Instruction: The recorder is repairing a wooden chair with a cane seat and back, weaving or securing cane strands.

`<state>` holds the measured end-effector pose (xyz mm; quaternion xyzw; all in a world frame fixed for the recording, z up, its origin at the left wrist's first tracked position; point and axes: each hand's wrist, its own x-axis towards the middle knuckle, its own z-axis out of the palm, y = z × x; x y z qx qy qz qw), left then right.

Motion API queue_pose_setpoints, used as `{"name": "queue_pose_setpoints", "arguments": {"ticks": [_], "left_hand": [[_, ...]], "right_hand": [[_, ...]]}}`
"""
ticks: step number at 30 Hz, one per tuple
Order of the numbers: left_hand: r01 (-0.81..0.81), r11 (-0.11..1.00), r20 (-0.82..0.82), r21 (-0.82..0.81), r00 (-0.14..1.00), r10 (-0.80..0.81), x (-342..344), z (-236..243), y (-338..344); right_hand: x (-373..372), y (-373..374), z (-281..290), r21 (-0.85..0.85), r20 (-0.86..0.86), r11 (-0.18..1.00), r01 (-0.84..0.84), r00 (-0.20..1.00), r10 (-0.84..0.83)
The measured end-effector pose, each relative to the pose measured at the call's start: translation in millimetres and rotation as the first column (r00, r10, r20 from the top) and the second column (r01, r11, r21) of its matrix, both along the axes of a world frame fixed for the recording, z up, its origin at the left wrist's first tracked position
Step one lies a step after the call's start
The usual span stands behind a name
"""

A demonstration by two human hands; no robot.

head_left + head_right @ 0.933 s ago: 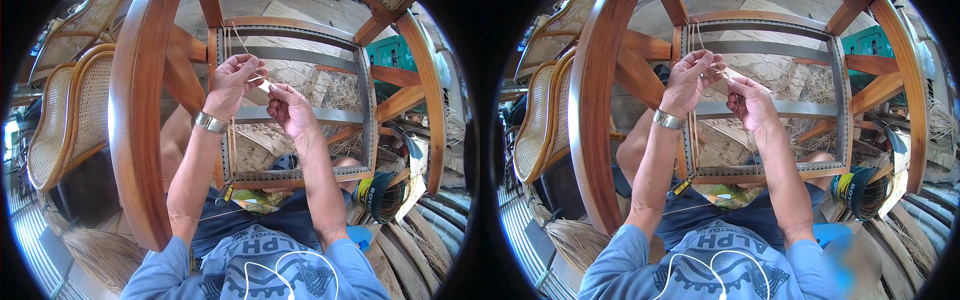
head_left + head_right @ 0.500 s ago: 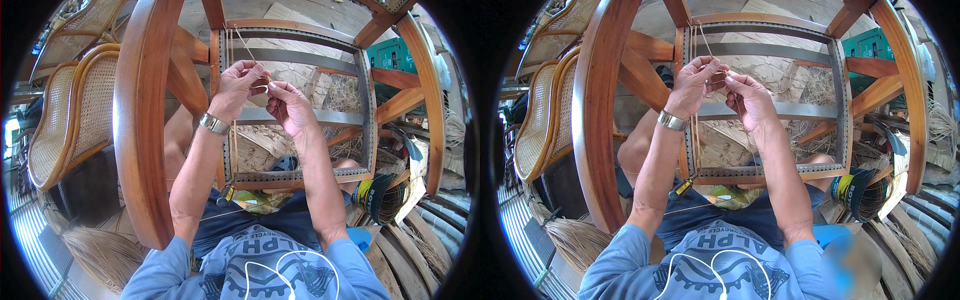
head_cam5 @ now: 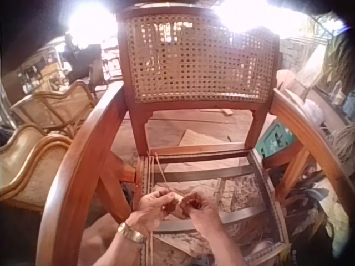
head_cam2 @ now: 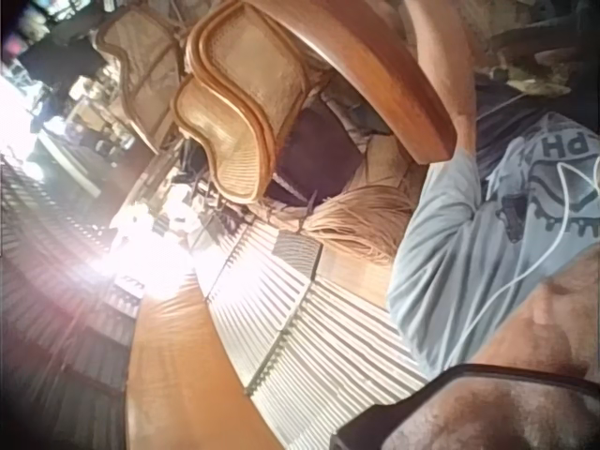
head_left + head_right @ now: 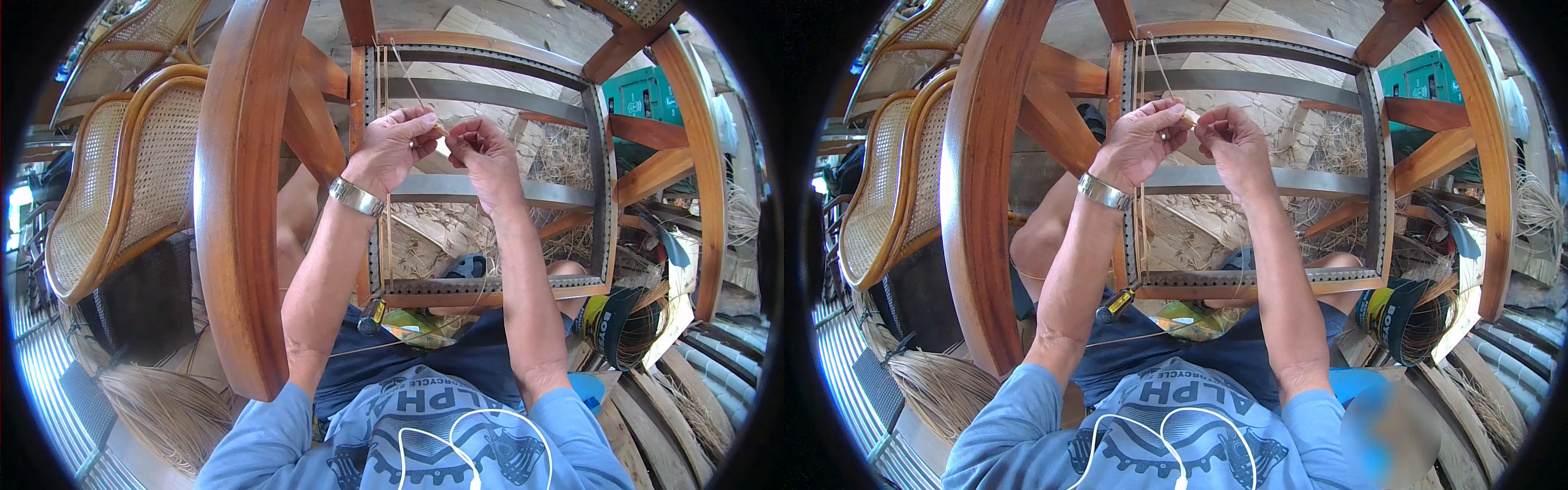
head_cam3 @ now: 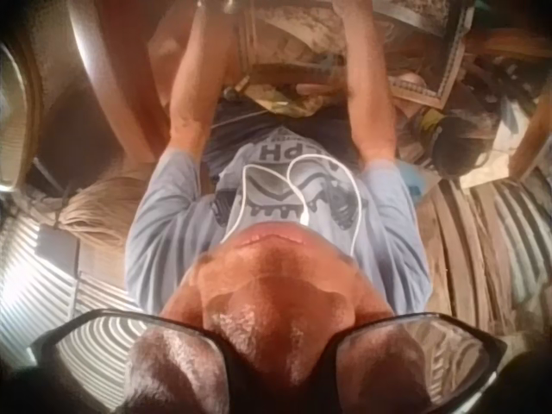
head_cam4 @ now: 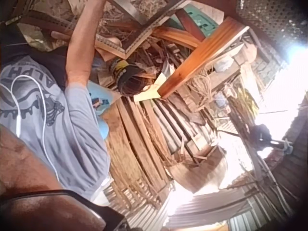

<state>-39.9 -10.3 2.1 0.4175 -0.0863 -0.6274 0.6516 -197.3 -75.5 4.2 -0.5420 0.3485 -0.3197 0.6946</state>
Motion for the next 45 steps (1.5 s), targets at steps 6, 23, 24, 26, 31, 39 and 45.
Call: {"name": "queue_pose_setpoints", "arguments": {"ticks": [6,23,24,26,31,39,45], "left_hand": [[-0.11,0.992,0.109,0.057,0.989,0.104,0.6,-0.6,1.5],[-0.209,0.977,0.032,-0.039,0.977,0.21,-20.8,-0.3,25.5],[-0.215,0.977,0.039,-0.002,0.976,0.214,-21.1,-0.5,25.9],[-0.21,0.977,0.114,0.028,0.972,0.206,-21.3,0.8,23.4],[-0.232,0.964,0.292,0.134,0.938,0.185,-25.1,8.8,13.2],[-0.235,0.969,0.114,-0.076,0.964,0.242,-18.8,-5.2,13.2],[-0.272,0.962,0.061,-0.036,0.96,0.273,-15.1,-11.3,9.2]], "right_hand": [[0.6,14.3,2.2,-0.067,-0.277,0.997,-0.041,0.961,0.021],[14.3,26.8,2.1,0.461,0.04,0.886,-0.04,0.999,0.024],[14.7,26.7,2.4,0.471,0.055,0.88,-0.06,0.998,0.038],[15.7,27.2,3.0,0.48,0.073,0.873,-0.084,0.996,0.056],[17.2,29.7,3.0,0.501,0.103,0.863,-0.056,0.995,0.005],[15.3,28.6,4.3,0.556,0.034,0.83,-0.044,0.999,0.03],[6.1,19.3,12.0,0.535,-0.039,0.843,0.048,0.999,-0.032]]}}
